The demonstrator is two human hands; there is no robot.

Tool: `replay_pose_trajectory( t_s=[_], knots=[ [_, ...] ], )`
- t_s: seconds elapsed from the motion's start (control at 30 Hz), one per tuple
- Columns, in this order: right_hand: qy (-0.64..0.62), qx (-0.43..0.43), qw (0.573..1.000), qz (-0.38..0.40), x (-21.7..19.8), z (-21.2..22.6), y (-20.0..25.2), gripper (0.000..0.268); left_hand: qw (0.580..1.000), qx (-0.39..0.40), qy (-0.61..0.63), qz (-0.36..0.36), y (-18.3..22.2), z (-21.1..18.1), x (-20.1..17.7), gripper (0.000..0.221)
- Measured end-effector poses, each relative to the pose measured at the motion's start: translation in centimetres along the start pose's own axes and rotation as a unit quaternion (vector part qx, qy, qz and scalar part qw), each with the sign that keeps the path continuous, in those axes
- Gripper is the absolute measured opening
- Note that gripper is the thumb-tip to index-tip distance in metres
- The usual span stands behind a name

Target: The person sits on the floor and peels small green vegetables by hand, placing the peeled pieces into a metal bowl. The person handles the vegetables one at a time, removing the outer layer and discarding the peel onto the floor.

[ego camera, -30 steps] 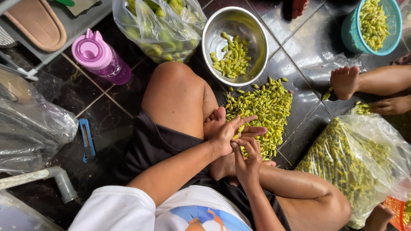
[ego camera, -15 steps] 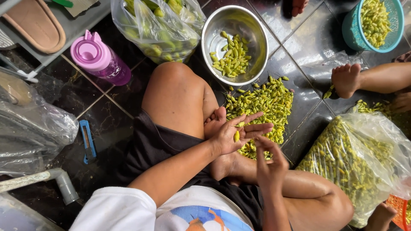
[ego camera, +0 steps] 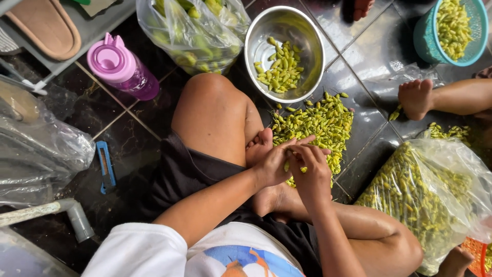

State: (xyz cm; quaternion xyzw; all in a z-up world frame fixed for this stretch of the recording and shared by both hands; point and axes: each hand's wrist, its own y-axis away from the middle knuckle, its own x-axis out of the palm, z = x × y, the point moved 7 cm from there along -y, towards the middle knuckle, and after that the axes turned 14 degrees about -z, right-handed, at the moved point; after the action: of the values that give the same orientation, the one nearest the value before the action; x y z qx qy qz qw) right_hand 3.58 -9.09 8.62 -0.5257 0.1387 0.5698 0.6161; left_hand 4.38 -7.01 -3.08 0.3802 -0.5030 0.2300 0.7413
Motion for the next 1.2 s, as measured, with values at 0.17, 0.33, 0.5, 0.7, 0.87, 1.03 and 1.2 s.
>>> replay_pose_trajectory(
  t_s=[0.17, 0.33, 0.5, 0.7, 0.87, 1.03, 1.2],
  knots=[
    [-0.075, 0.049, 0.996, -0.003, -2.2, 1.3, -1.0, 0.016, 1.000, 0.020, -0.022, 0.009, -0.2, 0.1, 0.1, 0.056],
    [-0.021, -0.021, 0.999, -0.030, -2.2, 2.1, 0.0, 0.016, 0.999, 0.032, -0.038, -0.012, 0.1, 0.4, -0.1, 0.062],
    [0.023, -0.028, 0.998, -0.045, -1.6, 2.2, 1.7, 0.014, 0.992, 0.047, -0.109, -0.046, 1.9, -0.3, 1.5, 0.064],
    [-0.017, 0.007, 0.999, -0.030, -0.8, 0.8, 2.4, 0.011, 0.994, 0.028, -0.099, -0.042, 1.6, 0.1, 0.9, 0.067],
    [-0.042, 0.052, 0.998, 0.012, -0.6, -0.4, 3.2, 0.009, 0.995, 0.016, -0.096, -0.033, 2.0, 0.2, 1.3, 0.062],
    [-0.074, 0.112, 0.989, 0.062, -2.9, 1.0, 1.3, 0.016, 0.996, 0.001, -0.086, -0.003, 1.4, 0.5, 1.0, 0.057],
    [-0.007, 0.091, 0.996, -0.015, -5.8, -0.9, 0.3, 0.038, 0.998, -0.046, -0.014, 0.034, -1.1, 0.8, -2.9, 0.055]
  ],
)
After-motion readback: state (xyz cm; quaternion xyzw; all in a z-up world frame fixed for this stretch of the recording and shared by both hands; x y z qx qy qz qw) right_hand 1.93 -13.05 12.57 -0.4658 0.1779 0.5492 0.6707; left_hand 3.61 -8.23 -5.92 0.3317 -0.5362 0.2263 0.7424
